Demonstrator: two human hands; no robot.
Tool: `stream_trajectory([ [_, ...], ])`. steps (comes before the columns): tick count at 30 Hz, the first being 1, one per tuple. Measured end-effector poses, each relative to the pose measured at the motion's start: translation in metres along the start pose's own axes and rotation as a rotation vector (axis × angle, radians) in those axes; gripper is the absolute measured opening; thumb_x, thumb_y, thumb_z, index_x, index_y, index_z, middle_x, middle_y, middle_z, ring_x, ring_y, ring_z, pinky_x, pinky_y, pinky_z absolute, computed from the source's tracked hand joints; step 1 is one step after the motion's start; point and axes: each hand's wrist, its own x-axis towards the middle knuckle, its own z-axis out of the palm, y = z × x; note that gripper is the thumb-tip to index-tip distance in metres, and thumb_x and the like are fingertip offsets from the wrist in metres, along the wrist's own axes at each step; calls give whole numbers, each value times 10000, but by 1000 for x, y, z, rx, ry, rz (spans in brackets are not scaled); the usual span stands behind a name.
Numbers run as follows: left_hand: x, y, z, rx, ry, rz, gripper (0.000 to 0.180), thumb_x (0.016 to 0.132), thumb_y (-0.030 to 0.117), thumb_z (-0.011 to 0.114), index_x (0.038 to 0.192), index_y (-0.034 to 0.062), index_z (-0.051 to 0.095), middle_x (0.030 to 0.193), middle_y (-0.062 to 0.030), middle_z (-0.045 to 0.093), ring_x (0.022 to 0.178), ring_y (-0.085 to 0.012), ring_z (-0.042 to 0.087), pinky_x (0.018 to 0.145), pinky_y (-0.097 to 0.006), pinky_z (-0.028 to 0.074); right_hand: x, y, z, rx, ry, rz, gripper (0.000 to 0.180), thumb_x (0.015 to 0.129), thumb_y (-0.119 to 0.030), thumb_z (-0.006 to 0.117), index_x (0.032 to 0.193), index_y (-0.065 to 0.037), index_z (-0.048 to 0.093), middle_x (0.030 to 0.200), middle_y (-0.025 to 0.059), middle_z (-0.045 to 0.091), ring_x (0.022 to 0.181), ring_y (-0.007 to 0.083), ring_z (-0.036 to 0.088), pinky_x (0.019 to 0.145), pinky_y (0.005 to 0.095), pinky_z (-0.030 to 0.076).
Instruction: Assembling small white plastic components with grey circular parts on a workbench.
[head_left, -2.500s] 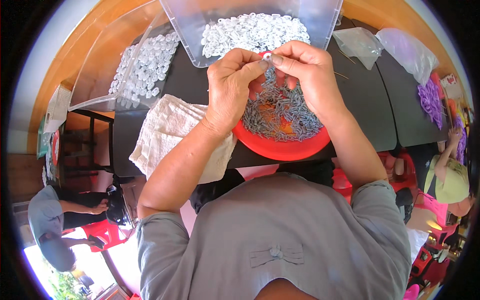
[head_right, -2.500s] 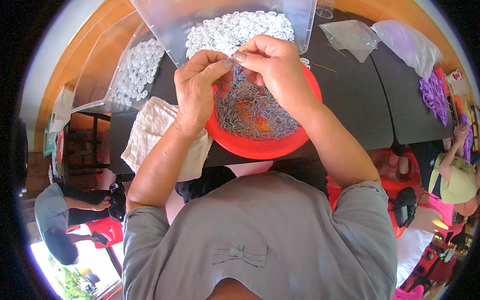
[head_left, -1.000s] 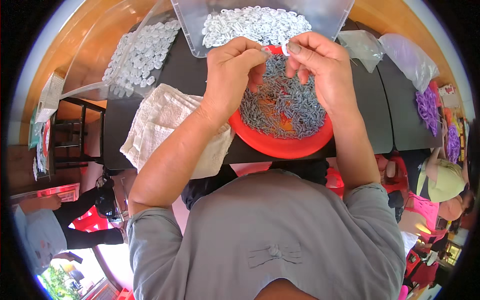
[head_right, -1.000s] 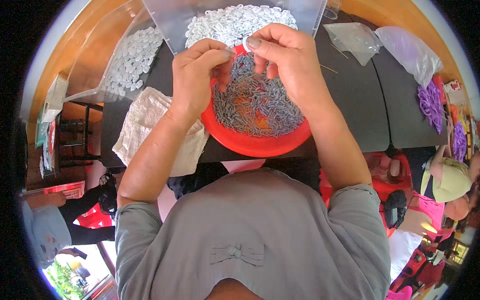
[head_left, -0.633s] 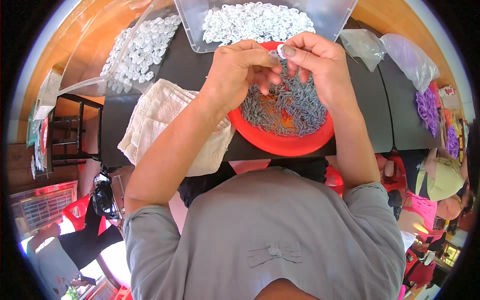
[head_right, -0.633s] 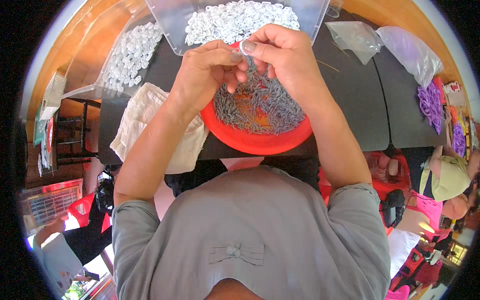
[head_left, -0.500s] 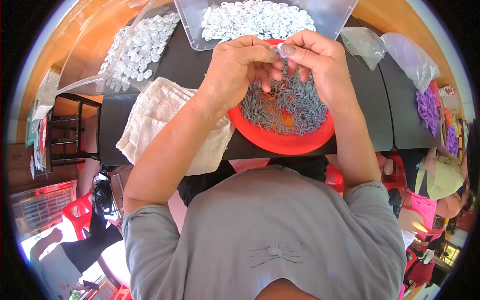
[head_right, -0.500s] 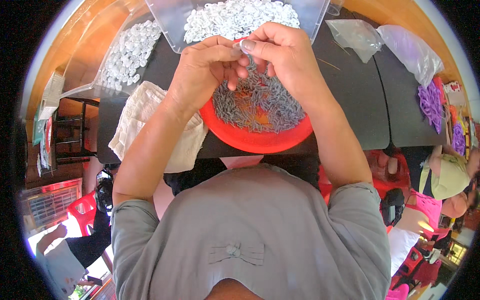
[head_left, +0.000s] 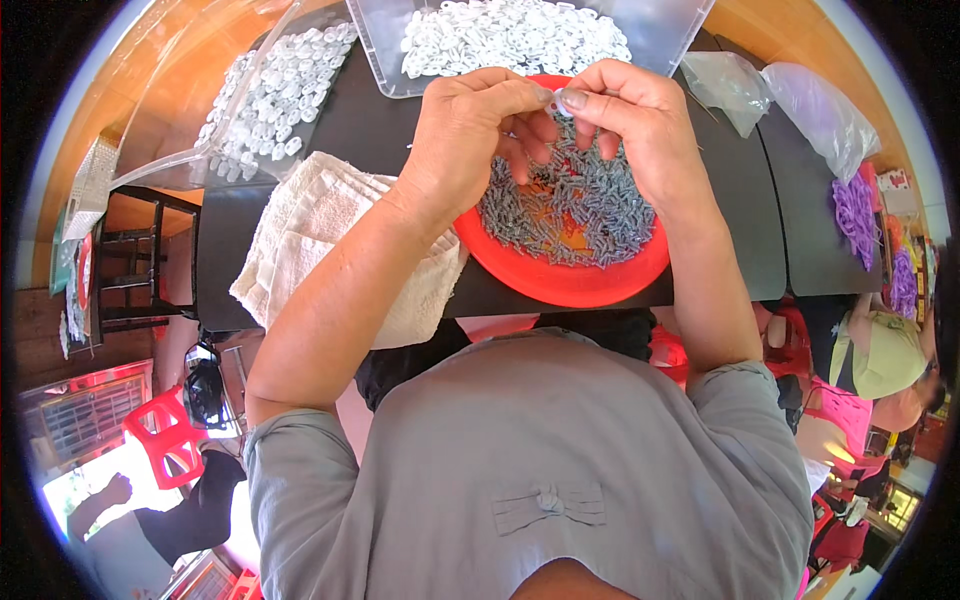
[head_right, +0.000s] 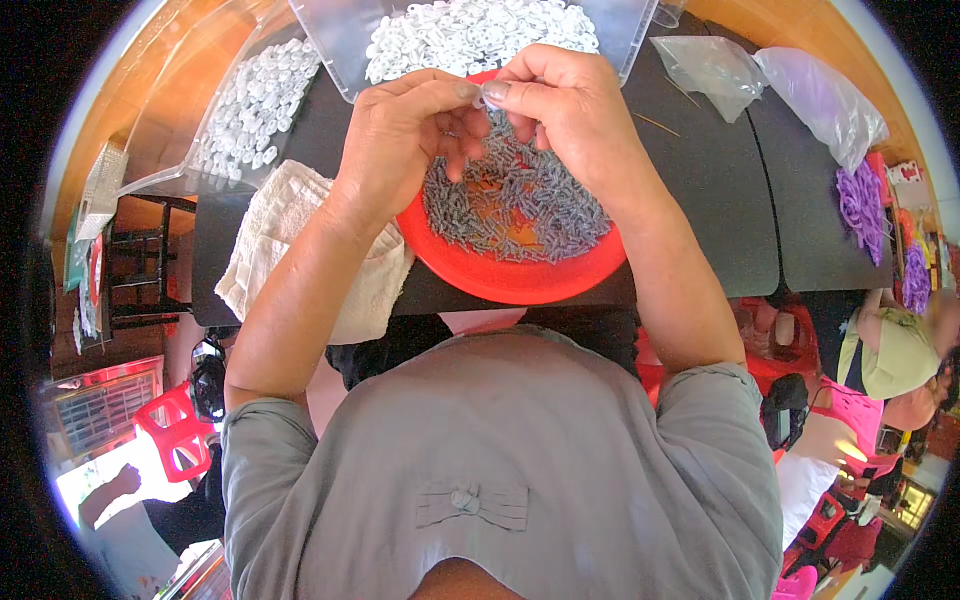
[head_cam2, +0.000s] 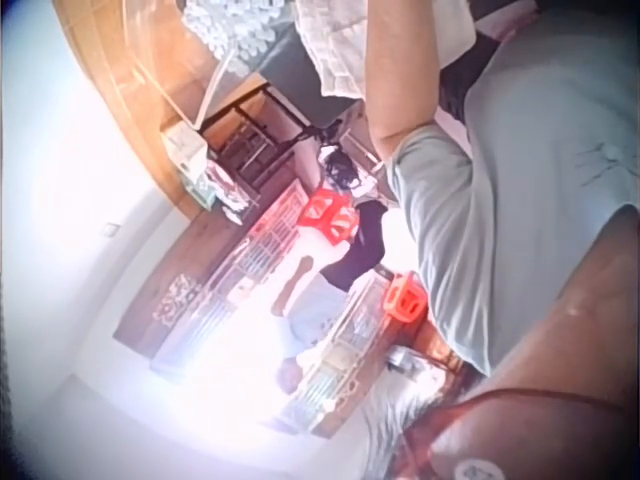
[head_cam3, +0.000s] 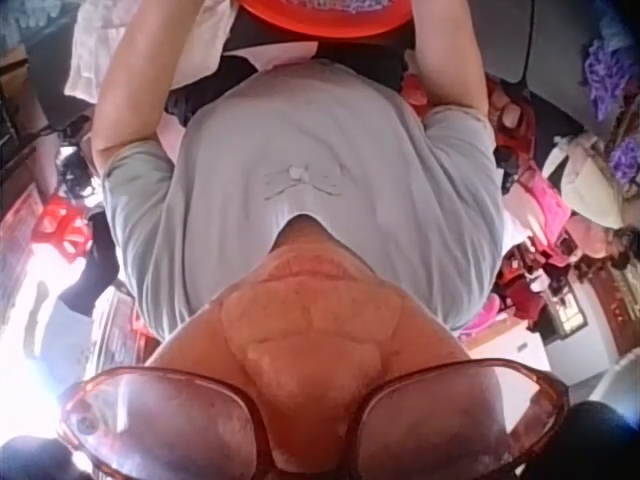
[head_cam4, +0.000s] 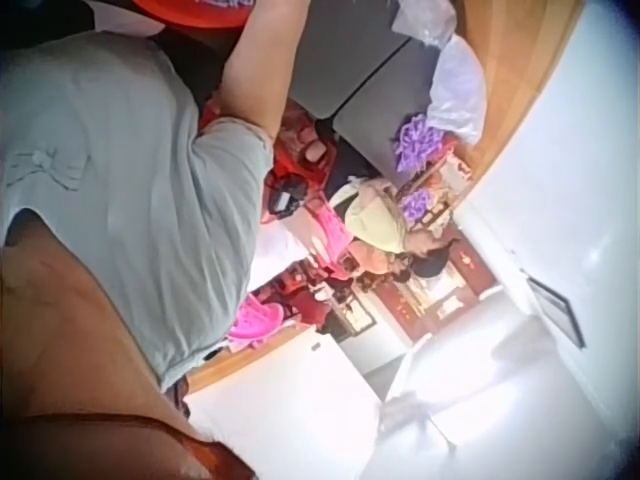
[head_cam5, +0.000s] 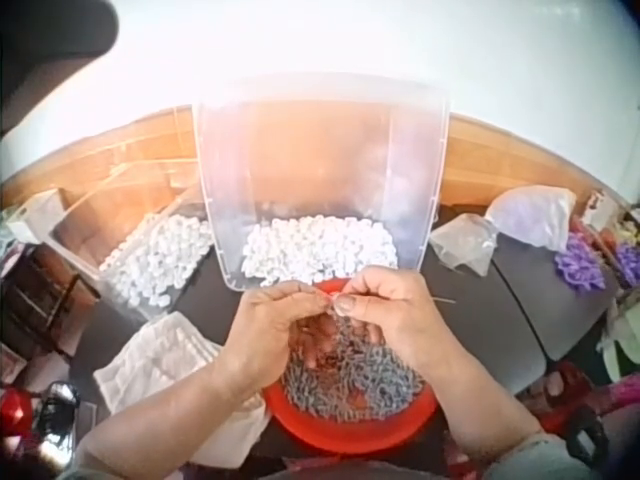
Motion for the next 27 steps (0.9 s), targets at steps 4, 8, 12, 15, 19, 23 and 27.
stream_trajectory([
  [4,0,0,0,72,11,31,213,880,173,578,861,-30,644,730,-113,643,580,-180,618,443,-268,454,1,1,0,-23,-11,-2,168,864,-192,621,877,-31,668,722,-15,606,622,51,545,512,195,364],
  [8,-1,1,0,89,0,28,199,869,164,579,841,-22,644,714,-103,639,558,-167,604,438,-263,448,1,2,0,-35,-20,-1,165,861,-191,616,867,-33,664,726,-16,607,622,51,544,509,194,363],
  [12,-1,-1,-1,126,22,11,199,865,169,580,827,-15,645,702,-91,632,537,-154,584,434,-257,441,2,3,0,-60,-26,4,168,862,-196,613,858,-35,661,720,-18,604,614,50,540,502,194,360],
  [15,-2,0,1,106,38,23,192,820,154,593,754,-22,633,662,-93,616,519,-149,575,429,-265,448,1,2,-2,-64,-30,14,154,857,-186,621,853,-38,662,711,-19,600,614,47,539,500,192,359],
  [19,1,1,-7,114,63,93,183,822,154,598,759,-13,638,653,-85,610,518,-151,568,434,-269,448,2,-6,-10,-25,13,60,130,846,-168,631,838,-41,655,693,-16,593,621,43,537,496,188,350],
  [23,2,3,-3,-16,79,39,178,830,152,603,777,-14,641,668,-84,614,526,-154,572,440,-275,452,2,4,-13,-242,-190,29,97,815,-110,637,811,-14,631,670,3,585,624,71,532,542,224,390],
  [27,3,0,-4,-21,55,27,172,840,144,600,789,-16,641,677,-88,619,529,-157,576,443,-277,454,3,10,-9,-486,-198,-130,74,805,-48,621,855,1,643,708,3,597,656,87,537,585,250,418],
])
